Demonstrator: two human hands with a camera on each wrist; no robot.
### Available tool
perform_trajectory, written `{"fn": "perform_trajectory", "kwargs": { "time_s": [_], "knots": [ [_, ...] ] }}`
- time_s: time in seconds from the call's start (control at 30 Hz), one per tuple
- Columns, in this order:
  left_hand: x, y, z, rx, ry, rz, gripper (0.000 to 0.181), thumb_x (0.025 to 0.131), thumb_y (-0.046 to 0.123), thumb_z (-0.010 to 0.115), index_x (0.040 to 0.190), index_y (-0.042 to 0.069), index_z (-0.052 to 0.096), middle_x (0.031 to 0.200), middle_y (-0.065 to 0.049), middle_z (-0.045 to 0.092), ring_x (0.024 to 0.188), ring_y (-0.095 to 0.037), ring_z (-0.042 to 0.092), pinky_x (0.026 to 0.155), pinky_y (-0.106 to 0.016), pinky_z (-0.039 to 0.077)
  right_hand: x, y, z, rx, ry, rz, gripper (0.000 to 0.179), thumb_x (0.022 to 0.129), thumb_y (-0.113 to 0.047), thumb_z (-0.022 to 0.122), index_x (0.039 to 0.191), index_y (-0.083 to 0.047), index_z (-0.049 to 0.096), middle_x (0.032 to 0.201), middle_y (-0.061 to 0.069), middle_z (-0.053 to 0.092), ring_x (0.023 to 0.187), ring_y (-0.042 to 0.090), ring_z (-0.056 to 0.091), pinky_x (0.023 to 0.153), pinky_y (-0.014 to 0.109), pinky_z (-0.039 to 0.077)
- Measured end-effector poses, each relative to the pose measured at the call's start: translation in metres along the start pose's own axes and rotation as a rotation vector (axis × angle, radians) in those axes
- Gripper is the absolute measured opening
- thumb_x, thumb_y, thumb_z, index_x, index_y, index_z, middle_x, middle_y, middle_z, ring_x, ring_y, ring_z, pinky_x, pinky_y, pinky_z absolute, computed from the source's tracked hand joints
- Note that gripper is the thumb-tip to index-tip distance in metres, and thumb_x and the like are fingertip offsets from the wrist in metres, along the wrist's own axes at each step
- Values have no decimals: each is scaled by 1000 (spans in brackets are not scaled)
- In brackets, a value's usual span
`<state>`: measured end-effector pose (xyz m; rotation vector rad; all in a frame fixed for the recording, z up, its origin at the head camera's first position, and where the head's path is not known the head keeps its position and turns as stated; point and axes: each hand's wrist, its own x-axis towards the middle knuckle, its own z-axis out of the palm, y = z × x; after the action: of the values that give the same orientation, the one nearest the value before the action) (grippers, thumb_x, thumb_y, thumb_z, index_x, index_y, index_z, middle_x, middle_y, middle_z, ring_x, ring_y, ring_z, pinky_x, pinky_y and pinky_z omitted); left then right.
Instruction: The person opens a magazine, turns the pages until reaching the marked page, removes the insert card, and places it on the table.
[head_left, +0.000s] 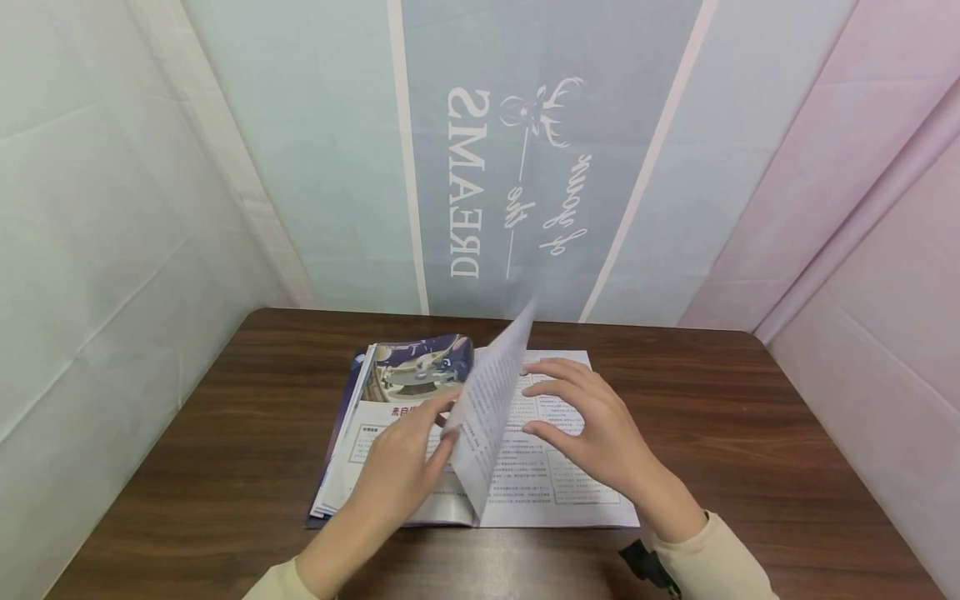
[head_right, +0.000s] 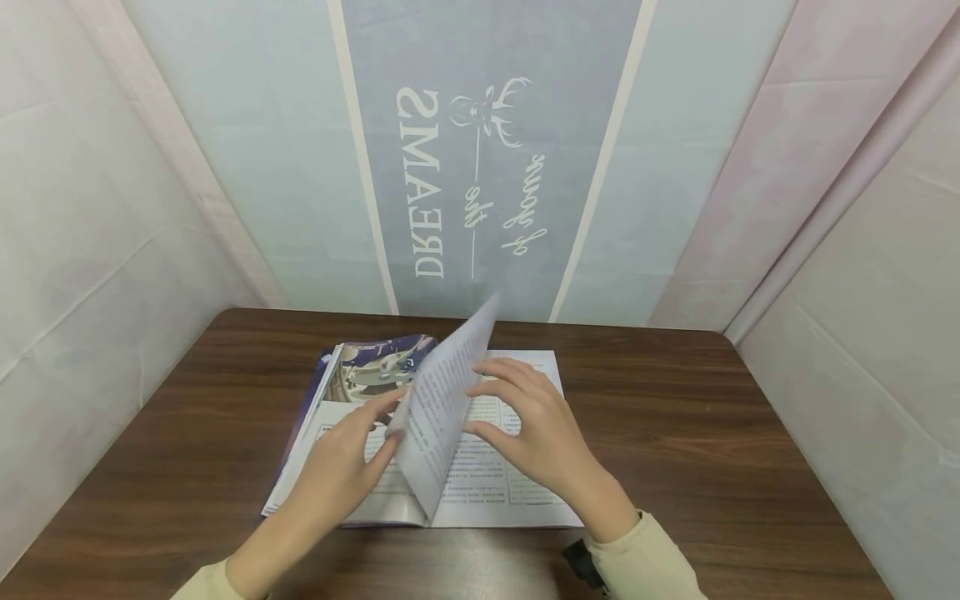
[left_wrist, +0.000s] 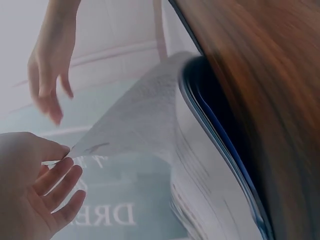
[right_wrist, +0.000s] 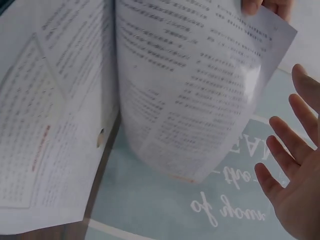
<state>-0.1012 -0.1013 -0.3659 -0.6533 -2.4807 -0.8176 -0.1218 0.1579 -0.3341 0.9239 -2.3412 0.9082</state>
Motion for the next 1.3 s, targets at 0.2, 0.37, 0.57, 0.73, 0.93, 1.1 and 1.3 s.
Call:
{"fn": "perform_trajectory", "kwargs": {
  "time_s": [0.2,0.37,0.57,0.73,0.93,1.1,1.3],
  "knots": [
    [-12,-18,-11,48,-46,-163,72,82,10,81,145,11,46,109,-7,70,90,-22,67,70,-38,56,-20,9,-2,-51,-29,36,42,72,-14,88,110,-19,70,129,-3,63,122,23,56,97,46,46],
    [-25,-34,-23,65,-109,-284,81,82,12,81,149,8,36,125,-16,64,97,-29,68,74,-46,57,-37,20,-5,-87,-71,82,38,74,-17,87,108,-19,70,127,-3,64,118,23,58,96,49,47],
    [-41,-49,-34,81,-155,-358,85,81,10,82,150,3,32,122,-25,63,97,-36,68,70,-48,57,-57,30,-9,-132,-108,126,36,74,-17,87,106,-20,71,125,-2,65,113,25,62,91,50,50],
    [-52,-58,-36,107,-195,-372,82,81,12,83,148,0,36,130,-27,58,107,-41,64,79,-53,56,-70,38,-10,-160,-157,164,34,76,-16,86,105,-20,71,125,0,66,111,25,63,87,50,53],
    [-64,-69,-39,160,-221,-301,71,78,14,85,138,2,51,127,-21,61,111,-38,63,82,-54,55,-85,50,-13,-174,-264,219,33,77,-18,86,107,-19,71,124,-2,65,114,23,62,91,48,53],
    [-71,-79,-46,179,-256,-290,58,78,14,85,129,5,60,122,-16,64,109,-37,64,81,-53,56,-97,60,-15,-190,-312,232,34,77,-18,86,107,-19,71,120,-1,67,112,22,63,90,46,54],
    [-78,-90,-51,184,-348,-308,57,77,17,86,128,7,62,122,-12,65,111,-35,63,85,-54,54,-112,67,-18,-177,-385,238,38,75,-18,87,109,-18,71,121,0,67,113,24,62,91,47,53]
  ]
}}
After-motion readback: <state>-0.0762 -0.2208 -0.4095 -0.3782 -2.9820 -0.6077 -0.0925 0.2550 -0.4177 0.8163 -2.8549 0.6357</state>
